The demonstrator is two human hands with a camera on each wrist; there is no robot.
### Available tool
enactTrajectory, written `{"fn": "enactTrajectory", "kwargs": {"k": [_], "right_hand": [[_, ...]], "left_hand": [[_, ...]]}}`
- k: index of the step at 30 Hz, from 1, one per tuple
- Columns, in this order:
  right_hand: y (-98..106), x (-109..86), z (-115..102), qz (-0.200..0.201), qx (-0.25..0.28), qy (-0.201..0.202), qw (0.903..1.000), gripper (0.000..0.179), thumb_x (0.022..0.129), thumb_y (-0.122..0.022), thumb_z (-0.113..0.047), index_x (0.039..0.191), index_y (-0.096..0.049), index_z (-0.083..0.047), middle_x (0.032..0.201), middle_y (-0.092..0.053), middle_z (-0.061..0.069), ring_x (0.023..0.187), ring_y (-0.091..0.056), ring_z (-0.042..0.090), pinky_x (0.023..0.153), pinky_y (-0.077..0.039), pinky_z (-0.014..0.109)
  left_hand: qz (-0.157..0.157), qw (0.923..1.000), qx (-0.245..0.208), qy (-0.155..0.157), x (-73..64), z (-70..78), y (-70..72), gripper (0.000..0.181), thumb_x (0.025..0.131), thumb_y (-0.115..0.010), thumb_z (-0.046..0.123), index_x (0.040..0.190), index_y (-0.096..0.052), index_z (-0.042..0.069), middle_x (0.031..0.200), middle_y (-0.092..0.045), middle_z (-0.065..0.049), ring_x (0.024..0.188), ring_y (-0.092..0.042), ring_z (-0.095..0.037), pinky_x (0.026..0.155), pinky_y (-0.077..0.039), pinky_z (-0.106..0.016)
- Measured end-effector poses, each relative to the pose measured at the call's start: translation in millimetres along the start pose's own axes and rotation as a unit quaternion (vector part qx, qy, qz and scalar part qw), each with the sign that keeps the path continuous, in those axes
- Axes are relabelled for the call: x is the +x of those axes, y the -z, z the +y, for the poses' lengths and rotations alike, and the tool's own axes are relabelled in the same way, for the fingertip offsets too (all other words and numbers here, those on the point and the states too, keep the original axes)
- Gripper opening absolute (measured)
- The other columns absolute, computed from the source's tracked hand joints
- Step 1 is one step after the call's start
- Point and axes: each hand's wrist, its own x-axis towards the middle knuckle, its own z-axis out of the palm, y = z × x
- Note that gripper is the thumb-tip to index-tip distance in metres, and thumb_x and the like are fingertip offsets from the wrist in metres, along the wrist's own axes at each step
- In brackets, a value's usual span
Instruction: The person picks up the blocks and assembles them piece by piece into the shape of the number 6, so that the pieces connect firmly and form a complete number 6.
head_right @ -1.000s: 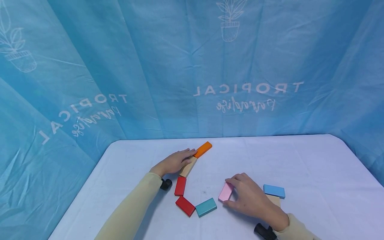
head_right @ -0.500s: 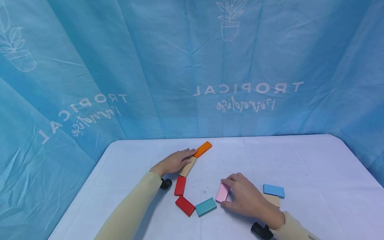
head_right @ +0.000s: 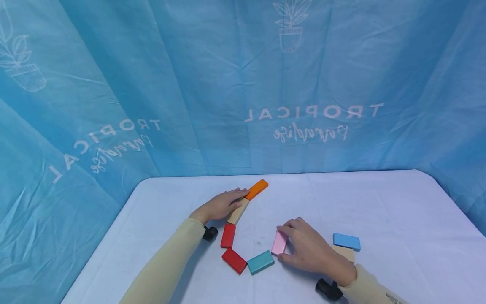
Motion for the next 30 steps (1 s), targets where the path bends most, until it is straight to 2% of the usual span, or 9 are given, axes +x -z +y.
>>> {"fn": "enactTrajectory", "kwargs": {"k": [17, 30], "right_hand": [[0.5, 3.1, 0.0, -0.016, 0.023, -0.005, 0.9996, 0.067, 0.075, -0.086, -0.043, 0.131, -0.067, -0.01, 0.123, -0.064, 0.003, 0.115, -0.056, 0.021, 0.098, -0.053, 0.047], [0.6, 3.6, 2.0, -0.017, 0.031, -0.001, 0.9994, 0.072, 0.074, -0.085, -0.051, 0.13, -0.067, -0.01, 0.121, -0.064, 0.0, 0.114, -0.057, 0.019, 0.099, -0.052, 0.046]], "left_hand": [[-0.001, 1.0, 0.002, -0.002, 0.7, -0.2, 0.6, 0.053, 0.107, -0.049, 0.031, 0.158, -0.036, 0.025, 0.161, -0.037, 0.0, 0.15, -0.028, -0.022, 0.123, -0.021, -0.045], [-0.001, 1.0, 0.001, 0.0, 0.6, -1.1, -0.1, 0.053, 0.107, -0.049, 0.03, 0.158, -0.036, 0.025, 0.161, -0.037, 0.001, 0.15, -0.028, -0.022, 0.123, -0.021, -0.045]]}}
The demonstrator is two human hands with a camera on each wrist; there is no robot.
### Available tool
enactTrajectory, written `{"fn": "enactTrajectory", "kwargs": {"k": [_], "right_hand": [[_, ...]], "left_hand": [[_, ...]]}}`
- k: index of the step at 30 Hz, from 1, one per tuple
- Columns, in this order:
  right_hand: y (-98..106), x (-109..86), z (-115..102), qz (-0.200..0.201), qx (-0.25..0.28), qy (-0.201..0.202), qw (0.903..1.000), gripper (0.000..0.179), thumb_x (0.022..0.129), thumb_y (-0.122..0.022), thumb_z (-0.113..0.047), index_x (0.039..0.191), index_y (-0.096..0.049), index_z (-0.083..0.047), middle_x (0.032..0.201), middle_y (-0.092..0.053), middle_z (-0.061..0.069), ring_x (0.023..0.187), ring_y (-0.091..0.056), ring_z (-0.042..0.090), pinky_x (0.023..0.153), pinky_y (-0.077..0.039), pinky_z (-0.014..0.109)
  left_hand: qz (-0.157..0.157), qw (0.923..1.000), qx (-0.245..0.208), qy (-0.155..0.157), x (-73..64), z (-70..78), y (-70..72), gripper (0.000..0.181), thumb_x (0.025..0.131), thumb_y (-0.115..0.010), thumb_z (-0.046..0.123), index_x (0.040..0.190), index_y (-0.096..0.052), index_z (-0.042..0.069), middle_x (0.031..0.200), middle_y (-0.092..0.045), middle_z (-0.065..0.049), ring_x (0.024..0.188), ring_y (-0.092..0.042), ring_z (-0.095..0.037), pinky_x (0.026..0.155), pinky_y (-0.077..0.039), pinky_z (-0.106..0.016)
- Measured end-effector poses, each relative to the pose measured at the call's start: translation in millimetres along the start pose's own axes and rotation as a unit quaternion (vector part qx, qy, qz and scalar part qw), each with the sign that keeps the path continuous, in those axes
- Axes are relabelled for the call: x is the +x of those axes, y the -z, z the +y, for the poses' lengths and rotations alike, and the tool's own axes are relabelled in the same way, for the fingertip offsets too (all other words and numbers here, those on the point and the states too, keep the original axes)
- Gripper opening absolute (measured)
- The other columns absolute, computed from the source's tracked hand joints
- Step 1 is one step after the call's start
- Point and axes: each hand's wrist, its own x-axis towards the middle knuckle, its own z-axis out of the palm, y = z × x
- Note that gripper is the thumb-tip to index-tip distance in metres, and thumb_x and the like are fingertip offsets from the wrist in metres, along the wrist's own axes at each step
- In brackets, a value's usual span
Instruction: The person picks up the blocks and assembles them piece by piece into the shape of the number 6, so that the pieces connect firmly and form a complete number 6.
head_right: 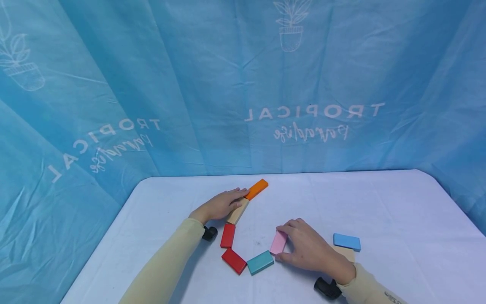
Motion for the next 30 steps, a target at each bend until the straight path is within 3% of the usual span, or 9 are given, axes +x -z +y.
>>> {"fn": "enactTrajectory", "kwargs": {"k": [13, 21, 30], "right_hand": [[2, -5.1, 8, 0.023, -0.003, 0.012, 0.9997, 0.073, 0.074, -0.085, -0.053, 0.132, -0.066, -0.012, 0.12, -0.064, -0.004, 0.114, -0.057, 0.017, 0.098, -0.053, 0.044], [16, -14.3, 14, 0.051, 0.032, 0.008, 0.9982, 0.067, 0.076, -0.086, -0.047, 0.132, -0.066, -0.015, 0.123, -0.063, -0.005, 0.118, -0.055, 0.02, 0.099, -0.051, 0.05], [29, -26.9, 25, 0.096, 0.034, 0.012, 0.9947, 0.061, 0.078, -0.087, -0.038, 0.129, -0.066, -0.014, 0.121, -0.066, -0.003, 0.108, -0.059, 0.018, 0.089, -0.055, 0.047]], "left_hand": [[0.005, 1.0, 0.006, -0.006, -1.0, 0.9, -1.2, 0.052, 0.107, -0.05, 0.028, 0.157, -0.037, 0.023, 0.16, -0.038, -0.001, 0.15, -0.03, -0.023, 0.122, -0.022, -0.046], [0.005, 0.9999, 0.009, -0.007, -0.8, 0.7, -0.7, 0.053, 0.107, -0.05, 0.029, 0.158, -0.037, 0.024, 0.16, -0.038, -0.001, 0.149, -0.03, -0.023, 0.122, -0.022, -0.046], [0.007, 0.9999, 0.002, -0.01, -1.7, 0.6, 0.9, 0.052, 0.107, -0.05, 0.028, 0.157, -0.038, 0.023, 0.16, -0.038, -0.002, 0.149, -0.03, -0.023, 0.122, -0.023, -0.046]]}}
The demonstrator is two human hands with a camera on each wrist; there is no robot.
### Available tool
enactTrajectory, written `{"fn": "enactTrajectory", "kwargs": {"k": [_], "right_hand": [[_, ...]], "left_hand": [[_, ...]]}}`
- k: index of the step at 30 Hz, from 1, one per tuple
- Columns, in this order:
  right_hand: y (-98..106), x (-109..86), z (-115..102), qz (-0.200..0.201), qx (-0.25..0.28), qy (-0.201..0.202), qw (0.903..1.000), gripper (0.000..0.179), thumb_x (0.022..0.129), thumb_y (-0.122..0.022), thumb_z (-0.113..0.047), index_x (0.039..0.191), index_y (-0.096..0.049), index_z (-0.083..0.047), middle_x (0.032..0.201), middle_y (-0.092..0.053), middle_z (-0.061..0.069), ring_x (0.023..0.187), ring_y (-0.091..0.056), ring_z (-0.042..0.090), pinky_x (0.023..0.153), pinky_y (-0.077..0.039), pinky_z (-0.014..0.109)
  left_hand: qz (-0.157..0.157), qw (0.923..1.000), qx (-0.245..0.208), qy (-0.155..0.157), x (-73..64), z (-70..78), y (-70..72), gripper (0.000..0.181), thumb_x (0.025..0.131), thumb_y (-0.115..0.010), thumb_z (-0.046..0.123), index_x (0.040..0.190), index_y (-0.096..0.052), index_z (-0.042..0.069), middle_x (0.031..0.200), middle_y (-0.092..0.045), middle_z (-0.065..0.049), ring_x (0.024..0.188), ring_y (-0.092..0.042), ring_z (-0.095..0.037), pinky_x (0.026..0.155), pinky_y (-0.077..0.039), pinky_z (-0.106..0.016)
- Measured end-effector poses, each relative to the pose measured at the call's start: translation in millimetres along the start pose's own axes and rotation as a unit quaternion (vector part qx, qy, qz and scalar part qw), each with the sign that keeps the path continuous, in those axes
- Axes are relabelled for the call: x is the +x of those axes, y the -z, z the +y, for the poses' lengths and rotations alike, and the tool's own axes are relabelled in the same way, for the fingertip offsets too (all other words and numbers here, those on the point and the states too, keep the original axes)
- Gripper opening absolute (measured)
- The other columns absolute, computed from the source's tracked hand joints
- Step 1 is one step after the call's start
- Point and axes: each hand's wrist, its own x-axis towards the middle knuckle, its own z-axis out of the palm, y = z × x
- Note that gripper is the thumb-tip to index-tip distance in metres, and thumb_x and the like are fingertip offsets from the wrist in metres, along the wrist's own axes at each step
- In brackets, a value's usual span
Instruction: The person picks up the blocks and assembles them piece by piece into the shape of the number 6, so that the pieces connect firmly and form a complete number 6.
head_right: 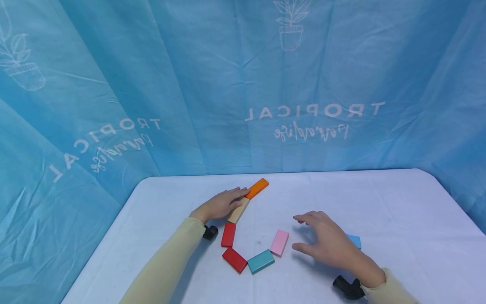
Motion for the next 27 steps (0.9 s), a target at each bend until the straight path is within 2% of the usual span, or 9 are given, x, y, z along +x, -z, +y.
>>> {"fn": "enactTrajectory", "kwargs": {"k": [18, 27], "right_hand": [[34, -18.0, 30, 0.041, -0.013, -0.001, 0.9991, 0.061, 0.083, -0.082, -0.042, 0.133, -0.063, -0.011, 0.122, -0.066, 0.002, 0.105, -0.061, 0.026, 0.084, -0.055, 0.051], [42, -27.2, 46, 0.031, -0.026, -0.022, 0.9989, 0.059, 0.083, -0.083, -0.037, 0.131, -0.063, -0.008, 0.123, -0.066, 0.007, 0.104, -0.061, 0.026, 0.08, -0.056, 0.049]], "left_hand": [[-0.003, 1.0, 0.002, 0.007, 1.5, -0.5, -1.1, 0.052, 0.108, -0.048, 0.03, 0.158, -0.036, 0.025, 0.161, -0.037, 0.0, 0.15, -0.029, -0.022, 0.123, -0.022, -0.045], [-0.003, 1.0, -0.001, 0.005, -0.7, 1.2, 0.7, 0.051, 0.108, -0.048, 0.029, 0.158, -0.037, 0.024, 0.16, -0.037, -0.002, 0.15, -0.029, -0.023, 0.122, -0.022, -0.046]]}}
